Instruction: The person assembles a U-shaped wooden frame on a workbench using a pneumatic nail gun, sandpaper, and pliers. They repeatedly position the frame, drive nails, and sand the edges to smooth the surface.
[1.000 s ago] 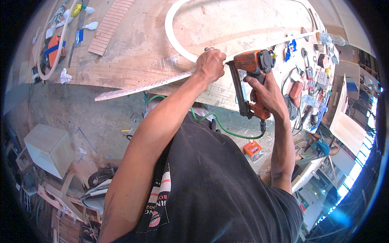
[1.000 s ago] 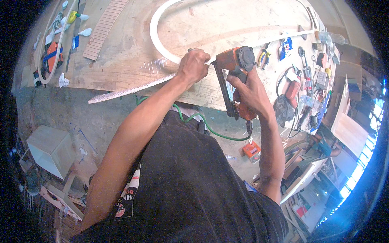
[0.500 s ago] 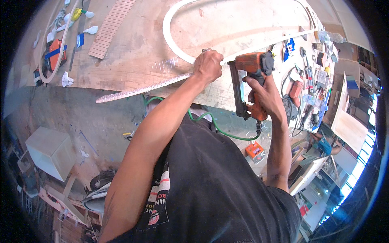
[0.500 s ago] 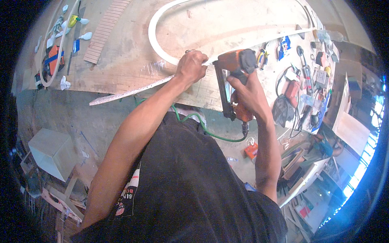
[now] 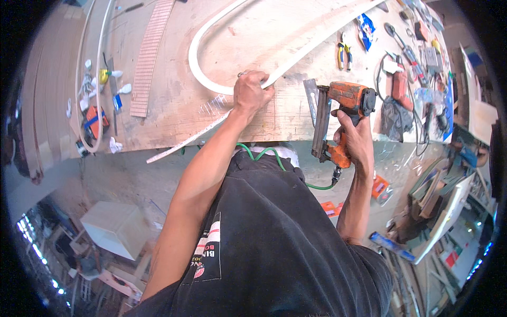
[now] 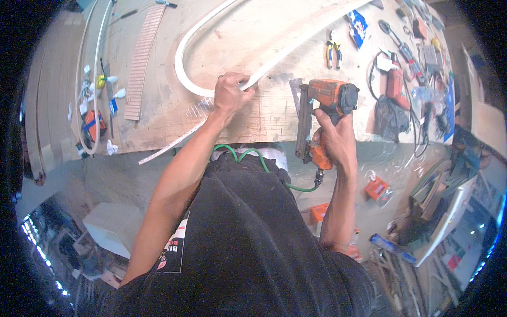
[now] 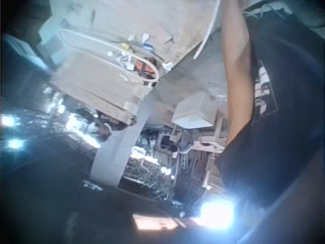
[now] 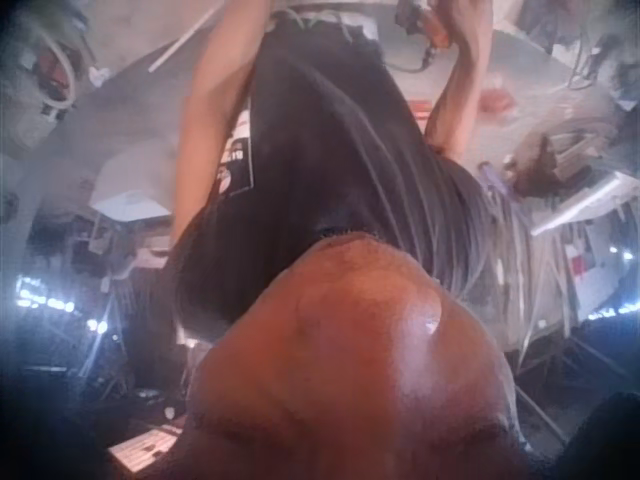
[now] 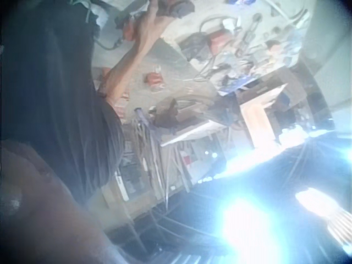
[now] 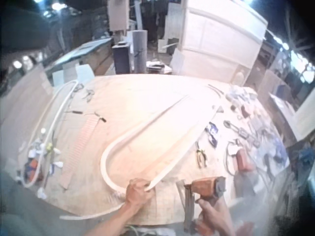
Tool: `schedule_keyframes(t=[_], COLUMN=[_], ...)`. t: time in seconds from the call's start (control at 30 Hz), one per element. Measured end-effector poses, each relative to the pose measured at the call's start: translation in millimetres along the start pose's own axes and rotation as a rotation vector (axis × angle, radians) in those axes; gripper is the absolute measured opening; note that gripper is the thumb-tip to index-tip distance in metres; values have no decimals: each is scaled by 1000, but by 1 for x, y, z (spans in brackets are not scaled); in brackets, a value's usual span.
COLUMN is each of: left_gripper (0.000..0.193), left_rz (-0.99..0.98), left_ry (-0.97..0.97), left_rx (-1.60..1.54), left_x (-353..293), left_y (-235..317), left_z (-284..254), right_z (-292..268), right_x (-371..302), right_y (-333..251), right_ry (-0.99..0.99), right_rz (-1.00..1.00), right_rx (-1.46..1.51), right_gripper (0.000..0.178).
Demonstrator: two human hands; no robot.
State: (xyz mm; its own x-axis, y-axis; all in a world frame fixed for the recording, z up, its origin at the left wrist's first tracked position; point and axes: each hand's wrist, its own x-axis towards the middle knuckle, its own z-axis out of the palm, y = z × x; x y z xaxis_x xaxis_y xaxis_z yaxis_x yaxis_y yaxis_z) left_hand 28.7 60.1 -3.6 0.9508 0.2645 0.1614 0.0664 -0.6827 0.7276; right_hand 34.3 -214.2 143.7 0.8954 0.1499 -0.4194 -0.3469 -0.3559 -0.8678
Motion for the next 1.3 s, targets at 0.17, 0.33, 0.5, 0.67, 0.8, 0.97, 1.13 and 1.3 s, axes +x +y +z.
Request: schedule_keyframes(t=[0.17, 0.33, 0.5, 0.67, 0.8, 0.97, 1.13, 1.3], left_gripper=[15, 18, 18, 22, 31, 39, 39, 37], left_rz=[89, 61, 79, 177, 239, 178, 201, 122], left_ry=[55, 101, 119, 29, -125, -222, -216, -203], left_rx=[38, 83, 114, 86, 47, -5, -35, -128], left_x=[0, 2, 2, 2, 1, 1, 2, -1], left_y=[2, 8, 7, 2, -7, -3, -11, -13], left_z=[-1, 4, 7, -1, -17, -24, -22, -17], right_z=[-11, -22, -24, -23, -22, -17, -4, 17], right_x=[-14, -19, -22, -23, -21, -16, -8, 8], right_y=[21, 44, 51, 47, 40, 34, 15, -15], right_ry=[79, 94, 91, 92, 77, 43, -48, -212], right_rz=[-2, 0, 19, -7, -2, -15, -44, -55], right_rx=[124, 187, 160, 189, 161, 155, 127, -59], right_gripper=[46, 46, 43, 41, 40, 42, 49, 52])
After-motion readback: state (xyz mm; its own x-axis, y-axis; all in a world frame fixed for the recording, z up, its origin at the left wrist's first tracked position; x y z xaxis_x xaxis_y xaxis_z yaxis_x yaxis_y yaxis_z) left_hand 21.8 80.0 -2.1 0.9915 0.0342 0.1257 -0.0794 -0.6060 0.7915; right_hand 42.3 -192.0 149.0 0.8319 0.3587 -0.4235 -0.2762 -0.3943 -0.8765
